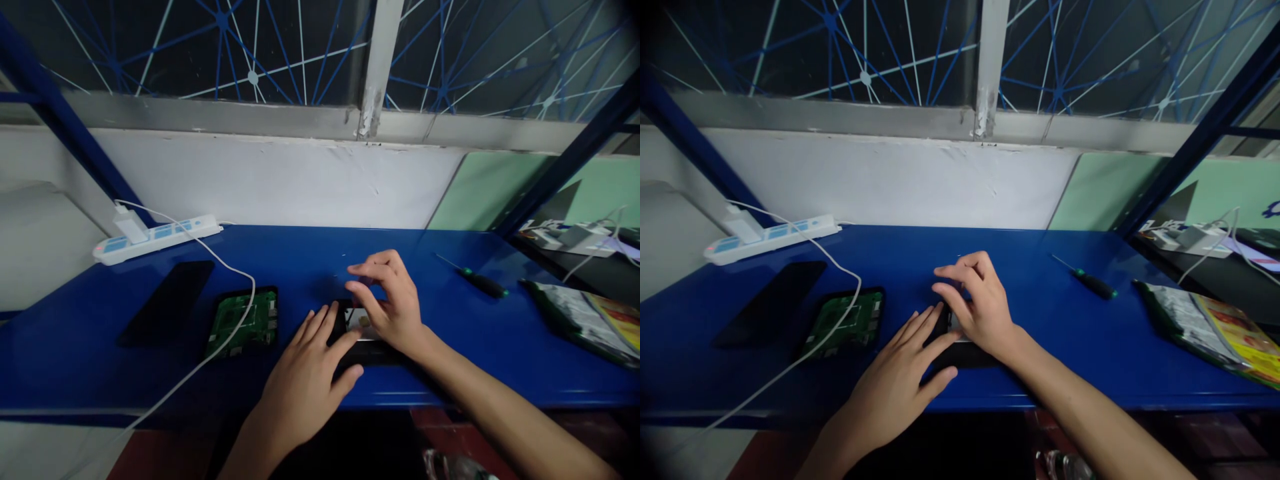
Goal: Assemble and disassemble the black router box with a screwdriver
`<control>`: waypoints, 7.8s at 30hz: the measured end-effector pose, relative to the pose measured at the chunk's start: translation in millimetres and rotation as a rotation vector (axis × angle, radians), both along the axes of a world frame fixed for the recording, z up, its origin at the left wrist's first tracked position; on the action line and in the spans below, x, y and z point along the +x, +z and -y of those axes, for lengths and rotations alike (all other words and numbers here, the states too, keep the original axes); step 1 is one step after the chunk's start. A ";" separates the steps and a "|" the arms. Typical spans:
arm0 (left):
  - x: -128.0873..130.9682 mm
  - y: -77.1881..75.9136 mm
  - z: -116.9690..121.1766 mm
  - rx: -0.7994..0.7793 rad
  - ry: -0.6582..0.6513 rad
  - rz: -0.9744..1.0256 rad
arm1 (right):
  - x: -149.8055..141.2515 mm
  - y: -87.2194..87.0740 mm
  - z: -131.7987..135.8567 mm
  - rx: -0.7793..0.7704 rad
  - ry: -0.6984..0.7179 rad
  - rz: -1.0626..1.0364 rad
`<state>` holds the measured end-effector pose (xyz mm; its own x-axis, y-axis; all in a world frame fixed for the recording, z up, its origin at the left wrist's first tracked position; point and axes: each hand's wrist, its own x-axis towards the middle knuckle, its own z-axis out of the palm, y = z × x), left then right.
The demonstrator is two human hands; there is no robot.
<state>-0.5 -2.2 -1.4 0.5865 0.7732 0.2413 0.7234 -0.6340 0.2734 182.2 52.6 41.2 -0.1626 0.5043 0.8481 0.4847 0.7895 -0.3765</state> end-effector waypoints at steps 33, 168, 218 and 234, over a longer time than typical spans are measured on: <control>-1.9 -2.0 -0.8 0.023 -0.007 0.022 | 2.2 5.3 -0.9 0.051 -0.037 0.001; 0.0 14.2 -42.4 -0.004 0.004 0.280 | 65.2 -12.6 8.8 -0.233 0.056 0.487; 1.5 12.4 -41.5 0.239 -0.032 0.330 | 64.6 -16.8 10.7 -0.052 0.025 0.457; 30.4 44.8 -44.1 0.225 -0.053 0.253 | 65.3 -14.2 10.9 -0.108 0.117 0.311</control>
